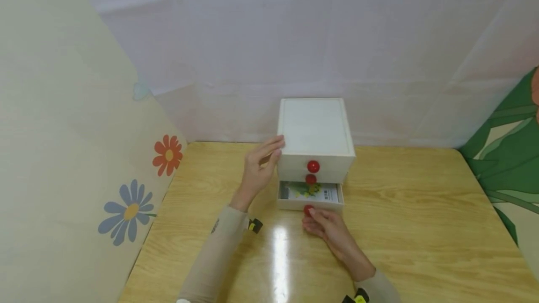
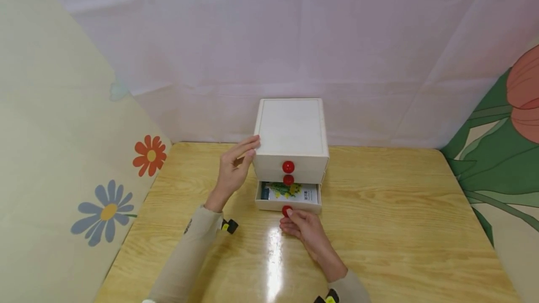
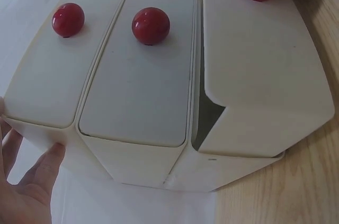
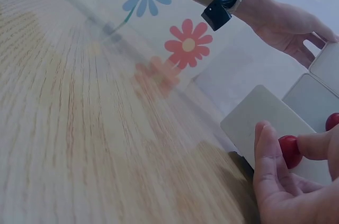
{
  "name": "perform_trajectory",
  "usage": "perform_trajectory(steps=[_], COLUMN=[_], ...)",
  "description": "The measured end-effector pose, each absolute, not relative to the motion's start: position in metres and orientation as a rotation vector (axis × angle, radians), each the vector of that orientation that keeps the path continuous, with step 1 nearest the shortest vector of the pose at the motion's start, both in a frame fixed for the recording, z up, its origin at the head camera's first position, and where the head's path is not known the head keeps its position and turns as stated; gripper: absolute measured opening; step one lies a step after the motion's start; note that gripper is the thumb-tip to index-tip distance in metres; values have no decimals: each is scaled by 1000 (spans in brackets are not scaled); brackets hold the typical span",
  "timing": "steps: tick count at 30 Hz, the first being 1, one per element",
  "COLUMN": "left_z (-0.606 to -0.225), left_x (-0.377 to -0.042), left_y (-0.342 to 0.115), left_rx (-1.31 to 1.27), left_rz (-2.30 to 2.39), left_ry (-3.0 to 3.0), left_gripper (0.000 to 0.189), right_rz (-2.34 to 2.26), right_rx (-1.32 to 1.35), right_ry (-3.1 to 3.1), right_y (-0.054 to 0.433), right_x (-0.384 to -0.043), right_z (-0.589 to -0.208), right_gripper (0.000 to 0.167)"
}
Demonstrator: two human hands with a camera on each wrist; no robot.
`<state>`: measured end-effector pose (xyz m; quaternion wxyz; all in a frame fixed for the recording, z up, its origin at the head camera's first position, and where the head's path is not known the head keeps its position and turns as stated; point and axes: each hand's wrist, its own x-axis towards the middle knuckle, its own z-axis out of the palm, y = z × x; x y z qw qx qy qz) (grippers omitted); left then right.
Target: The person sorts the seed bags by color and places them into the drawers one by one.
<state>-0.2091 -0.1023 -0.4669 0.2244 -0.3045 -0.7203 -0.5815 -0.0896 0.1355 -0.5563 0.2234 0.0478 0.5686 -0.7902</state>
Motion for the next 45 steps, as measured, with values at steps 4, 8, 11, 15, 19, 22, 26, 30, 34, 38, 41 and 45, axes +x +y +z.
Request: perform_trajectory(steps=[4, 8, 11, 15, 19, 22, 26, 30, 34, 38, 41, 45], left_z=[-467, -468, -468, -468, -467, -468, -469, -468, -468, -468, -467, -466], left_x=[-209, -209, -209, -208, -208, -207, -206, -205, -205, -206, -206, -207], left_y=[-103, -103, -103, -103, -102, -102, -102, -102, -102, -102, -102, -103], left_rx=[-839, -837, -836, -837, -837, -835, -826, -814, -808, -816, -824, -827], left_rz=[-1600, -1601, -1604, -1612, -1617, -1616, -1612, -1613, -1616, -1615, -1606, -1595], left_ry=[-1993, -1999, -1998, -1996, -1996, -2000, -2010, -2017, -2019, -2013, -2005, -2009], left_gripper=[27, 27, 26, 26, 26, 27, 26, 26, 26, 26, 26, 26], right_rz=[-2173, -2169, -2166, -2169, -2177, -2180, -2182, -2192, -2204, -2210, -2226, -2240], right_rx=[153, 165, 166, 174, 179, 181, 180, 182, 202, 247, 273, 275], right_ry=[1573, 1576, 1579, 1583, 1581, 1579, 1579, 1584, 1591, 1606, 1615, 1619], right_y=[136, 136, 136, 136, 136, 136, 136, 136, 136, 133, 131, 129], right_x=[-91, -93, -95, -98, -99, -100, -102, -105, -108, -112, -114, -116], right_z=[-556, -557, -557, -558, -558, -558, -559, -561, -562, -563, -563, -562], right_gripper=[38, 38, 39, 39, 39, 40, 40, 38, 37, 37, 38, 41])
